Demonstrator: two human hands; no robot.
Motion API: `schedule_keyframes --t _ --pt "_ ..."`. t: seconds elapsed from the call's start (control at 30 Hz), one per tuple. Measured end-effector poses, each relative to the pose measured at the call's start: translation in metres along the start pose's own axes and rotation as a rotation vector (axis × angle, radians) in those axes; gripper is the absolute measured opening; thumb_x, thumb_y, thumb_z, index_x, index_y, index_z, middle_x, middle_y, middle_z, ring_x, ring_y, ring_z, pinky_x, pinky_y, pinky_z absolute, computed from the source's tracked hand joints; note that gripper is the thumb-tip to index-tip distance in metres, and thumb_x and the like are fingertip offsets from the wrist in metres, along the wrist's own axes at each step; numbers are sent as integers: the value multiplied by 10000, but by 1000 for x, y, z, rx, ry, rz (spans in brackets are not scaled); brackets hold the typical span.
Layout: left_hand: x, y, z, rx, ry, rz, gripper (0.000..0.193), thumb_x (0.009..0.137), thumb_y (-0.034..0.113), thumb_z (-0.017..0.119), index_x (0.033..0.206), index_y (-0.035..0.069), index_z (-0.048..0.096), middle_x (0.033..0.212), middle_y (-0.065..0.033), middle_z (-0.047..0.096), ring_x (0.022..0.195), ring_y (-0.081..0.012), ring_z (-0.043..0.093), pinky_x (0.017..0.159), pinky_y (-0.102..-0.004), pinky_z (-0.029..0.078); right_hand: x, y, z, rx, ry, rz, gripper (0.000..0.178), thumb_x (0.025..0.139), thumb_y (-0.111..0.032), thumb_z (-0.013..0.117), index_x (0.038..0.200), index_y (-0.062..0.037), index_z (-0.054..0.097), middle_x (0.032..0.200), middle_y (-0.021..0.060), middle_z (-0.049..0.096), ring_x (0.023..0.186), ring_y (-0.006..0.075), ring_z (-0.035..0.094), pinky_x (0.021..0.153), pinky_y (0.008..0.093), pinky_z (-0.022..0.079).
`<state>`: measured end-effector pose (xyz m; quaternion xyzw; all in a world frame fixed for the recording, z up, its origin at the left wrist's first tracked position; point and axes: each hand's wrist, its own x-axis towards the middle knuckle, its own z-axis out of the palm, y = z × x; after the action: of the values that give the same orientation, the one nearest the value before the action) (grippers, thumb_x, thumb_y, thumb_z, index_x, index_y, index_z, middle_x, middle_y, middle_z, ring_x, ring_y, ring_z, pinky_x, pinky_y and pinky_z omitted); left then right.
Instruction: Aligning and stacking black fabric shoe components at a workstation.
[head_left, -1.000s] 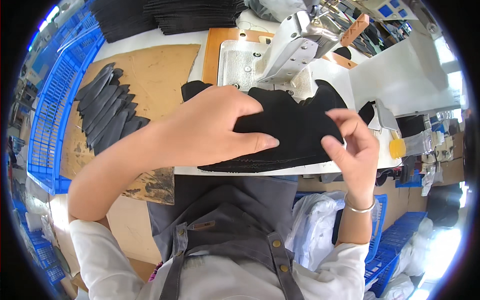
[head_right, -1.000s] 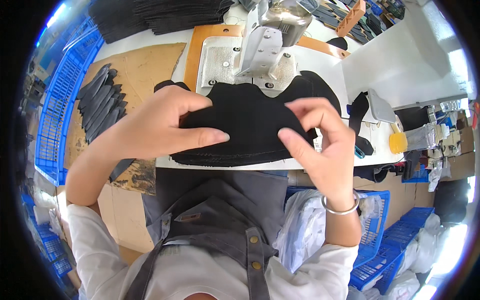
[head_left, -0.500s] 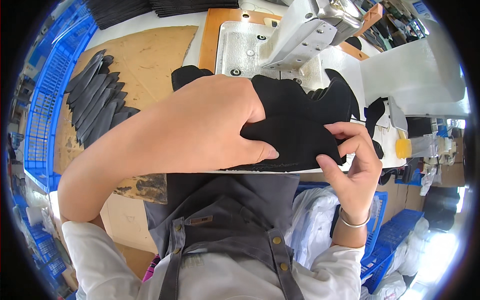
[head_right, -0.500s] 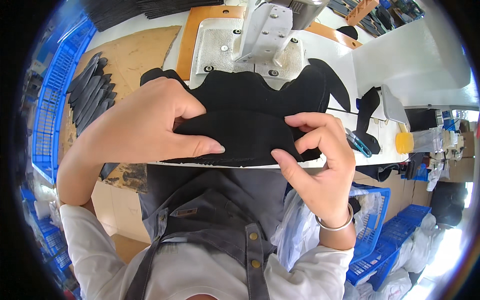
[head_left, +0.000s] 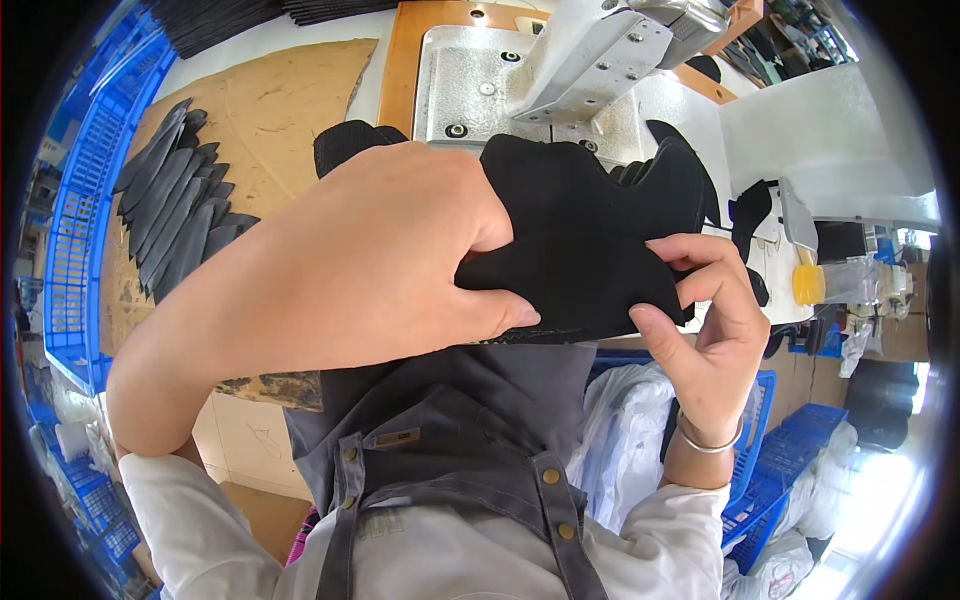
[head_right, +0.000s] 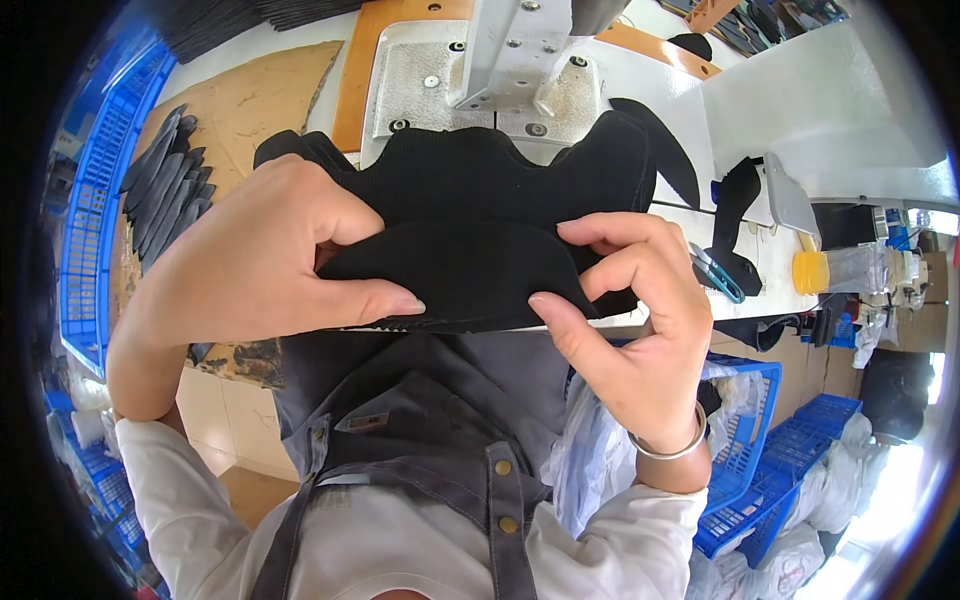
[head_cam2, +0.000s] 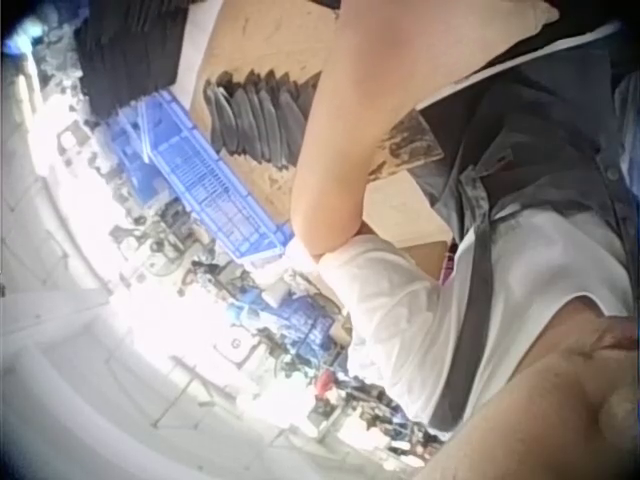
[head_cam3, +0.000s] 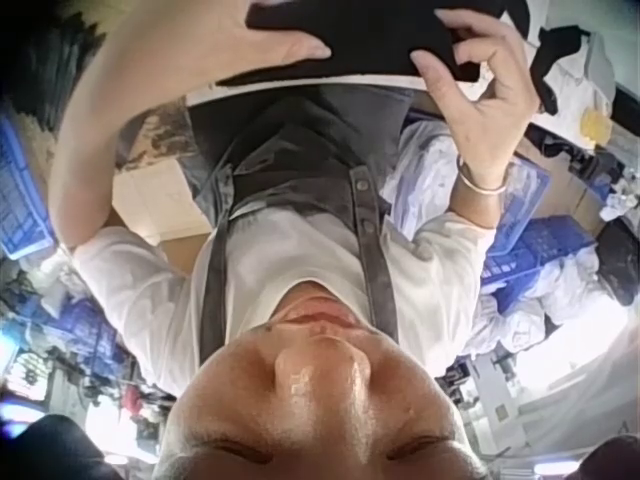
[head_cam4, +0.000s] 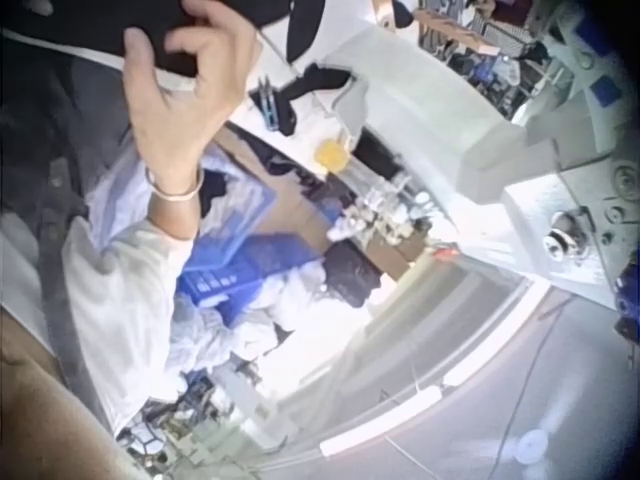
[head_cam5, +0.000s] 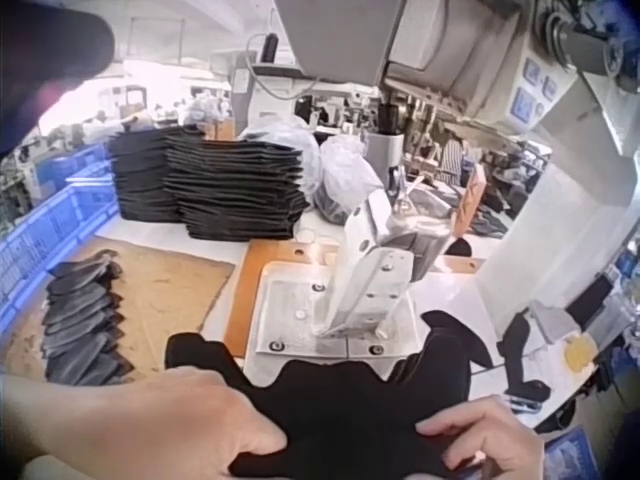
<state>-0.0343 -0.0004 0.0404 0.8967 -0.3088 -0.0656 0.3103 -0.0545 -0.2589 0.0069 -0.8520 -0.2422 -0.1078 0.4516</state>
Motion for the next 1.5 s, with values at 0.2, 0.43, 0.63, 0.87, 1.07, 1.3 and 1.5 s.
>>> schedule_keyframes --t 0.2,0.43,0.63,0.87,1.07,1.3,1.5 --pt "0 1 0 6 -2 4 599 727 291 803 532 -2 318 481 -92 248 471 -197 203 428 -333 208 0 0 1 -8 12 0 256 632 -4 783 715 -31 543 1018 117 644 881 216 575 794 315 476" --pt "-1 1 3 25 16 2 600 721 293 801 531 -5 316 481 -109 257 474 -250 216 435 -343 222 -1 -2 3 -78 12 -23 264 626 -1 784 721 -33 540 1028 130 636 872 223 577 775 315 476" --pt "-1 -1 3 61 30 17 597 726 319 786 524 -12 333 472 -142 295 440 -291 263 435 -363 236 -6 -21 14 -549 166 -337 407 600 -46 774 993 -29 673 1058 137 617 874 282 594 748 352 484" --pt "-6 0 -10 28 -6 -70 495 772 265 761 549 16 396 445 -109 401 403 -236 348 418 -321 273 -4 -14 30 -511 -26 -636 267 572 -83 682 838 -74 708 951 78 663 856 222 602 734 342 503" --pt "-11 0 -26 -312 -153 -222 313 824 175 731 642 36 518 508 -3 535 438 -33 459 421 -208 334 -2 -15 32 -494 -31 -619 258 563 -48 720 819 -81 707 957 73 663 829 219 602 717 350 500" --pt "-11 -2 -25 -352 -171 -313 250 851 171 702 692 20 582 547 3 572 472 -23 494 431 -196 343 -3 -15 31 -481 -51 -595 287 548 -26 715 834 -54 708 951 90 655 805 239 601 705 361 484" --pt "-20 -13 -14 -167 -25 -118 245 822 156 709 687 10 565 530 -53 575 440 -139 512 452 -267 358 -4 -15 31 -478 -59 -603 306 544 -31 711 850 -38 705 958 103 655 816 252 602 712 374 482"
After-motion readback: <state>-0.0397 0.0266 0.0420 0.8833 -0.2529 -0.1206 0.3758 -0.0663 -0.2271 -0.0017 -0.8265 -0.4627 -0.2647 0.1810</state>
